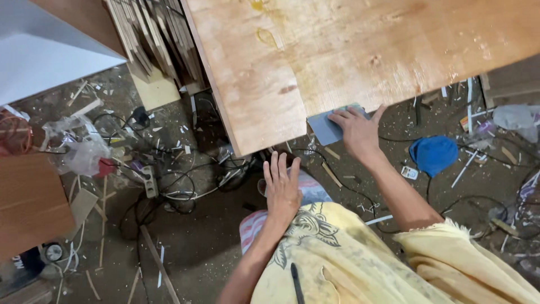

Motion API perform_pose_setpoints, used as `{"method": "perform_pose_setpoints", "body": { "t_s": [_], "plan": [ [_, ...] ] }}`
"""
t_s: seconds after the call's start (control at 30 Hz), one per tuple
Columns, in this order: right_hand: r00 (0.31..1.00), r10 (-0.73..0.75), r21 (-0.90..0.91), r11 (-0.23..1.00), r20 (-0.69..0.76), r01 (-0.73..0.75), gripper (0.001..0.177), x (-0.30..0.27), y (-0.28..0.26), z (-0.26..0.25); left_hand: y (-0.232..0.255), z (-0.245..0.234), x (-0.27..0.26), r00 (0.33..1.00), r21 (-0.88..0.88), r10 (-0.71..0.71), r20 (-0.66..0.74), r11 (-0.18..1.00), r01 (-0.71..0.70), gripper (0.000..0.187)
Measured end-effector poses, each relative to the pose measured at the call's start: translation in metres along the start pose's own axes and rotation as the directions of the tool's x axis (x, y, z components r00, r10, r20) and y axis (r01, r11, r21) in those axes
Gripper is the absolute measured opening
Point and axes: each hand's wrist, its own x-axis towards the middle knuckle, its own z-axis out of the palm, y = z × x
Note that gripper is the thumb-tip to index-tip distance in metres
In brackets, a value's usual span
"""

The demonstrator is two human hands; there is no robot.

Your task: The person sands a wooden board using a hand-held sanding block, applying a liquid from a bottle and spreading it with a scraper between sanding passes.

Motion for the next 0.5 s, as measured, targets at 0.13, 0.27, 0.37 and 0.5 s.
{"method": "perform_pose_setpoints", "body": {
  "t_s": [0.13,0.27,0.37,0.5],
  "plan": [
    [0.997,0.019,-0.123,0.992,0.075,-0.009,0.063,-0.036,-0.004,-0.003,0.000,-0.002,-0.013,1.000,-0.013,0.007,0.009,1.000,-0.007,0.103],
    [0.933,-0.071,0.269,0.963,0.352,-0.028,0.051,-0.049,0.024,0.037,-0.003,-0.025,-0.011,0.997,-0.084,-0.002,-0.081,0.996,-0.005,0.101],
    [0.940,0.003,0.643,0.729,0.340,-0.235,0.047,-0.047,0.086,0.051,-0.021,-0.008,-0.008,0.975,-0.108,-0.099,-0.198,0.991,0.079,0.099],
    [0.925,-0.024,0.922,-0.083,0.378,-0.379,0.070,-0.044,0.049,-0.065,-0.029,-0.022,0.007,0.965,-0.137,-0.121,-0.231,0.986,0.091,0.105]
  ]
}}
